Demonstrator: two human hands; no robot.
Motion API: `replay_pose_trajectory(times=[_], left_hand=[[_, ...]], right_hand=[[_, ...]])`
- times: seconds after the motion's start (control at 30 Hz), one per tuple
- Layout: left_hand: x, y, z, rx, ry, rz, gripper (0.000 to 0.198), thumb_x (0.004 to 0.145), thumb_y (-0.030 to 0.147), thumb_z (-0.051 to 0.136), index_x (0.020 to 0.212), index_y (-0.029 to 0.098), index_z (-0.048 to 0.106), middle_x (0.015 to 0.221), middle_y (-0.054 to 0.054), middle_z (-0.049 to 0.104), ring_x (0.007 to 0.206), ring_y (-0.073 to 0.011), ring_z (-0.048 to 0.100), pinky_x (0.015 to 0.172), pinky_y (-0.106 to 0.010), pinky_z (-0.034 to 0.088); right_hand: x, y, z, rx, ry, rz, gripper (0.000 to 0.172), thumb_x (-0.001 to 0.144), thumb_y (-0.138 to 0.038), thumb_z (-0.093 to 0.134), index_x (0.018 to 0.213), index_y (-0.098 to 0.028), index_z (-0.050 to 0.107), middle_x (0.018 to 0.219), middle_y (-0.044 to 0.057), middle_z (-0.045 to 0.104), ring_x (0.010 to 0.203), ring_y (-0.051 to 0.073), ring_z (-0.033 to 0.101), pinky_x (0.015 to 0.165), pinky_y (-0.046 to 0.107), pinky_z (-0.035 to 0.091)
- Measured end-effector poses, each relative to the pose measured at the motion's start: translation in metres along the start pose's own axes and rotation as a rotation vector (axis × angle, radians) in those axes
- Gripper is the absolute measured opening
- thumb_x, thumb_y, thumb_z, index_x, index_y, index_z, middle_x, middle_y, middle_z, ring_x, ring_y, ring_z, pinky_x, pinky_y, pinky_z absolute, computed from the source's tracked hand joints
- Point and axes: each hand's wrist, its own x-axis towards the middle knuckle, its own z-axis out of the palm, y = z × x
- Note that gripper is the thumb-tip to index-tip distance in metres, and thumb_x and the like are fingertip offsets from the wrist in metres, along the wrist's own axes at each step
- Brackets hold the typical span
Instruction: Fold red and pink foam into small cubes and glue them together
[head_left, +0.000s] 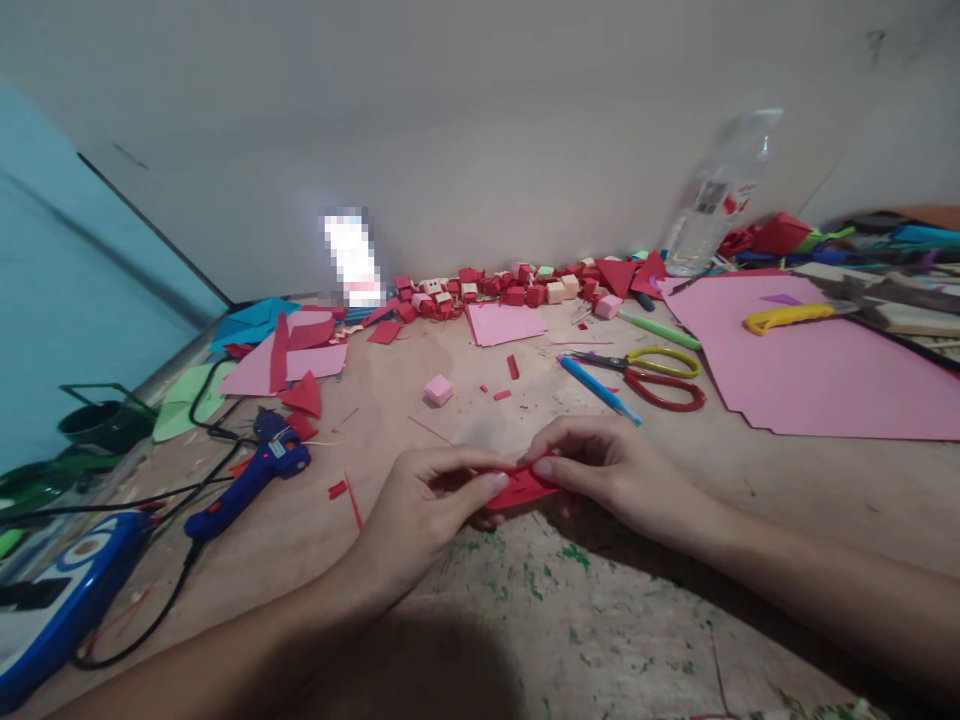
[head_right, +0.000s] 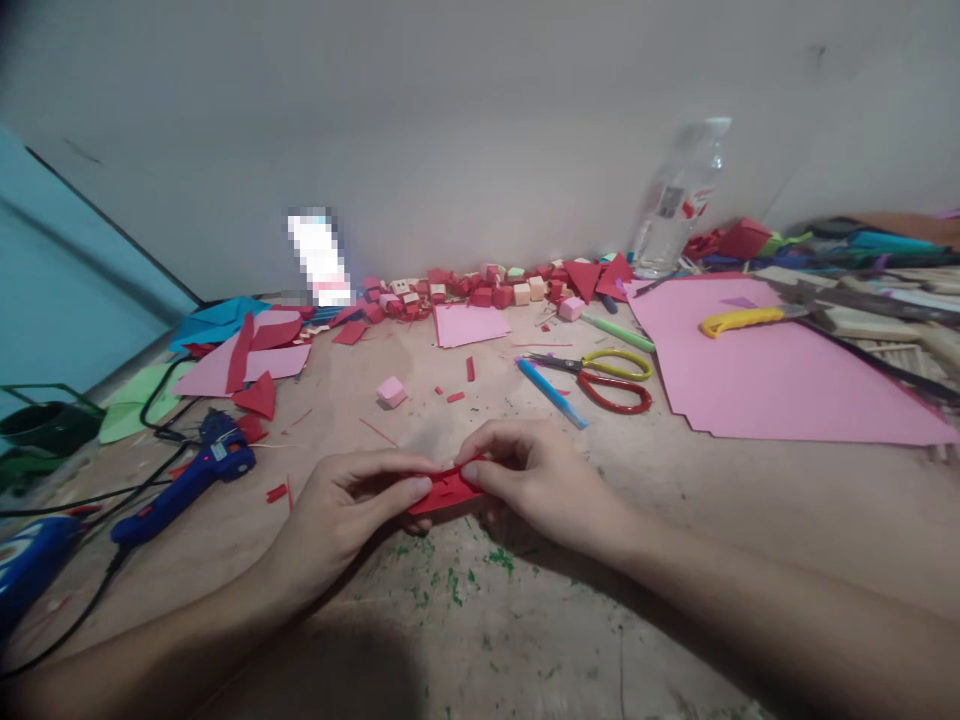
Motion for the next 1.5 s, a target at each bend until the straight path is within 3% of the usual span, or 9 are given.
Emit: replay_pose_trajectory(times=[0.2, 0.3, 0.43, 0.53, 0.7, 0.9, 1.07, 1.5], left_hand=[[0.001, 0.002, -0.001, 0.140, 0.038, 0.114, 0.016, 0.084, 0.027, 0.073, 0.081, 0.017, 0.084, 0.076, -0.004, 0.079, 0.070, -0.0148, 0.065, 0.063, -0.021, 0.051], [0.001, -0.001, -0.001, 0.116, 0.062, 0.103, 0.012, 0.082, 0.025, 0.075, 0.086, 0.017, 0.083, 0.083, -0.004, 0.080, 0.075, -0.0157, 0.068, 0.067, -0.021, 0.053], [-0.001, -0.003, 0.000, 0.034, 0.046, 0.041, 0.015, 0.081, 0.027, 0.078, 0.092, 0.017, 0.081, 0.074, -0.001, 0.074, 0.063, -0.0124, 0.065, 0.057, -0.019, 0.051], [-0.001, -0.003, 0.001, 0.017, 0.050, 0.023, 0.016, 0.081, 0.027, 0.079, 0.094, 0.018, 0.080, 0.074, -0.001, 0.074, 0.064, -0.0125, 0.067, 0.059, -0.019, 0.053], [-0.001, -0.002, 0.003, 0.084, 0.088, 0.038, 0.015, 0.078, 0.023, 0.079, 0.092, 0.018, 0.080, 0.084, -0.002, 0.077, 0.069, -0.0134, 0.068, 0.061, -0.020, 0.055], [0.001, 0.000, 0.003, 0.066, 0.090, 0.008, 0.016, 0.080, 0.028, 0.078, 0.092, 0.017, 0.080, 0.076, 0.000, 0.074, 0.067, -0.0138, 0.068, 0.061, -0.020, 0.055], [0.002, 0.001, 0.002, 0.108, 0.077, 0.040, 0.014, 0.083, 0.028, 0.075, 0.076, 0.016, 0.076, 0.072, 0.000, 0.073, 0.067, -0.0140, 0.066, 0.062, -0.020, 0.053], [0.001, 0.001, -0.002, 0.070, 0.154, 0.046, 0.016, 0.085, 0.028, 0.073, 0.077, 0.016, 0.080, 0.071, -0.003, 0.075, 0.066, -0.0167, 0.068, 0.063, -0.024, 0.055]], right_hand=[[0.001, -0.002, 0.001, -0.025, -0.001, -0.003, 0.014, 0.085, -0.030, 0.069, 0.086, -0.017, 0.073, 0.057, -0.003, 0.063, 0.049, 0.011, 0.057, 0.046, 0.021, 0.038], [0.000, -0.006, 0.002, -0.069, 0.004, -0.020, 0.012, 0.083, -0.028, 0.070, 0.085, -0.017, 0.075, 0.060, -0.002, 0.064, 0.051, 0.012, 0.057, 0.048, 0.022, 0.040], [-0.002, -0.011, 0.003, -0.144, 0.033, -0.057, 0.018, 0.081, -0.034, 0.076, 0.088, -0.017, 0.078, 0.068, 0.001, 0.069, 0.059, 0.014, 0.058, 0.051, 0.025, 0.042], [-0.002, -0.010, 0.003, -0.164, 0.030, -0.057, 0.021, 0.083, -0.036, 0.076, 0.092, -0.017, 0.079, 0.074, 0.003, 0.071, 0.064, 0.015, 0.060, 0.056, 0.026, 0.045], [-0.001, -0.005, 0.002, -0.131, 0.014, -0.027, 0.017, 0.083, -0.028, 0.069, 0.093, -0.016, 0.077, 0.065, 0.000, 0.066, 0.057, 0.013, 0.056, 0.049, 0.024, 0.040], [0.001, -0.004, 0.004, -0.045, 0.018, 0.001, 0.012, 0.080, -0.027, 0.070, 0.084, -0.016, 0.072, 0.059, -0.002, 0.063, 0.052, 0.011, 0.054, 0.048, 0.022, 0.039], [0.001, -0.001, 0.003, -0.040, 0.029, 0.040, 0.015, 0.081, -0.031, 0.072, 0.082, -0.016, 0.073, 0.058, -0.001, 0.066, 0.050, 0.012, 0.057, 0.047, 0.022, 0.040], [0.002, -0.003, 0.000, -0.043, 0.048, 0.055, 0.023, 0.086, -0.042, 0.075, 0.082, -0.020, 0.076, 0.057, 0.002, 0.071, 0.049, 0.015, 0.062, 0.047, 0.025, 0.042]])
